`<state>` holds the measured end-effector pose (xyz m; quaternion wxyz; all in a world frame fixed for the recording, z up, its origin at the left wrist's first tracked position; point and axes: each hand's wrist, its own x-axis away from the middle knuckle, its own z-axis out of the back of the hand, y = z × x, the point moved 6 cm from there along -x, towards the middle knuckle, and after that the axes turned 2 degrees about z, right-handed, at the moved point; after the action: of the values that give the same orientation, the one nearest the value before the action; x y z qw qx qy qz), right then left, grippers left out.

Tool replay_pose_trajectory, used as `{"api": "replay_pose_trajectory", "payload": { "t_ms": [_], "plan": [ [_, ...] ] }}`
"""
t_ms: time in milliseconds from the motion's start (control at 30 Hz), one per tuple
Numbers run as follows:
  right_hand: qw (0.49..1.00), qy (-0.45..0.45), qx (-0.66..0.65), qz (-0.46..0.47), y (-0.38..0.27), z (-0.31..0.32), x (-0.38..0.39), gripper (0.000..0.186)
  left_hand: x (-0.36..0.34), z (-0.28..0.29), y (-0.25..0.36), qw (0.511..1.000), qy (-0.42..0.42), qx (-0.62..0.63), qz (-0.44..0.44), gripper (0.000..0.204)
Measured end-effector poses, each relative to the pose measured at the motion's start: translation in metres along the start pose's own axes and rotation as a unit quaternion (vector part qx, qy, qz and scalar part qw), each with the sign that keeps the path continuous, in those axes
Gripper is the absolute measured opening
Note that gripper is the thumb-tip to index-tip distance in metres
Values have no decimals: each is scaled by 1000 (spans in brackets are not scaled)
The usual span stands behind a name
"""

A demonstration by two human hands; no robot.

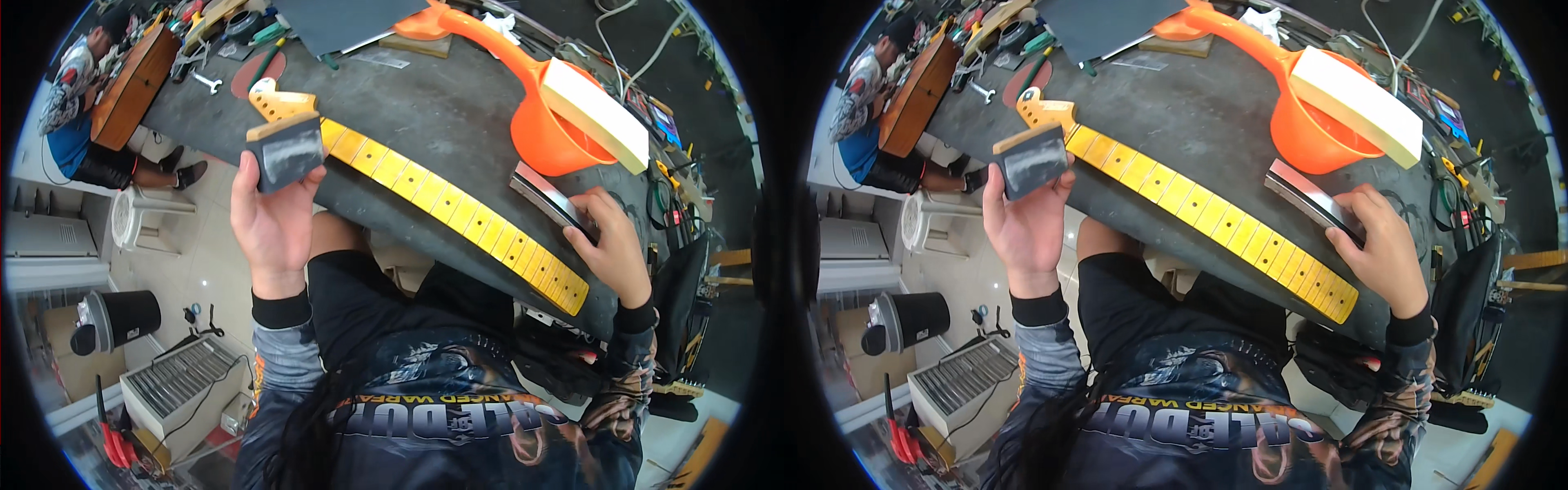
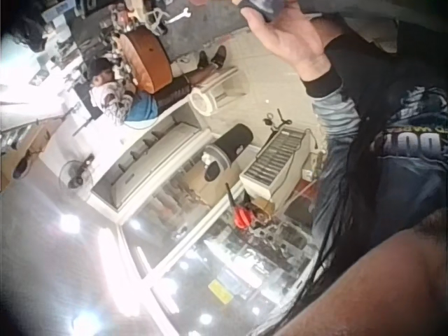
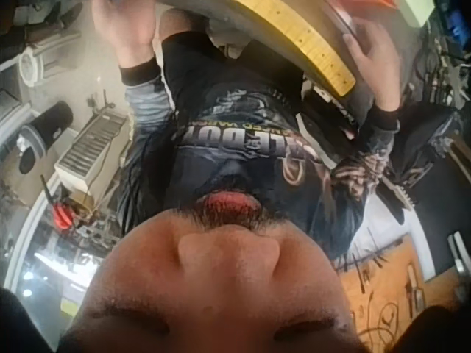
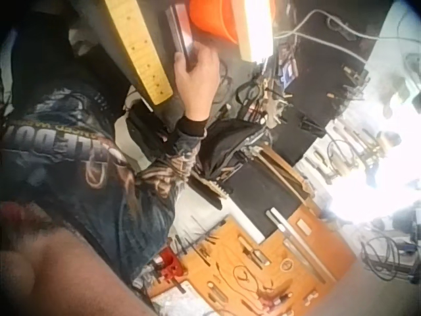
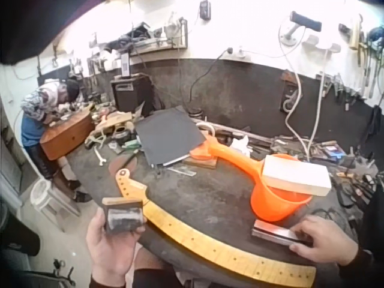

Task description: Sanding the fretboard of a yellow guitar neck using a sanding block and sponge.

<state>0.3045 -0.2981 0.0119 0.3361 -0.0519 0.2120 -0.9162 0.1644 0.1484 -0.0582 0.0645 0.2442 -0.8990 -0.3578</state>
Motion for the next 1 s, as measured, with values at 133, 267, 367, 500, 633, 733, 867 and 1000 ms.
{"api": "replay_pose_trajectory", "payload": {
  "t_ms": [133, 267, 367, 500, 633, 733, 867, 1000],
  "plan": [
    [999, -2, 41, 6, 4, -19, -9, 36, 7, -5, -5, 999, -22, 28, 25, 66],
    [995, 22, 81, 49, -27, -7, -5, 41, 15, -5, -14, 996, -6, 60, 63, 70],
    [1000, 29, 11, 1, -62, 57, -2, 47, 16, -6, -25, 987, -56, 107, 107, 75],
    [959, 156, 182, 152, -71, 99, -60, 59, 15, -18, -38, 981, -85, 109, 138, 76],
    [973, 13, 184, 141, -24, 92, -104, 64, 26, -18, -35, 991, -62, 28, 113, 72],
    [976, -1, 187, 111, -22, 94, -110, 59, 31, -12, -26, 993, -55, 9, 108, 72],
    [961, 20, 233, 148, -36, 115, -111, 55, 31, -3, -18, 993, -46, 12, 108, 70],
    [945, 11, 291, 148, -30, 122, -115, 47, 30, -8, -21, 992, -43, 14, 116, 70]
  ]
}}
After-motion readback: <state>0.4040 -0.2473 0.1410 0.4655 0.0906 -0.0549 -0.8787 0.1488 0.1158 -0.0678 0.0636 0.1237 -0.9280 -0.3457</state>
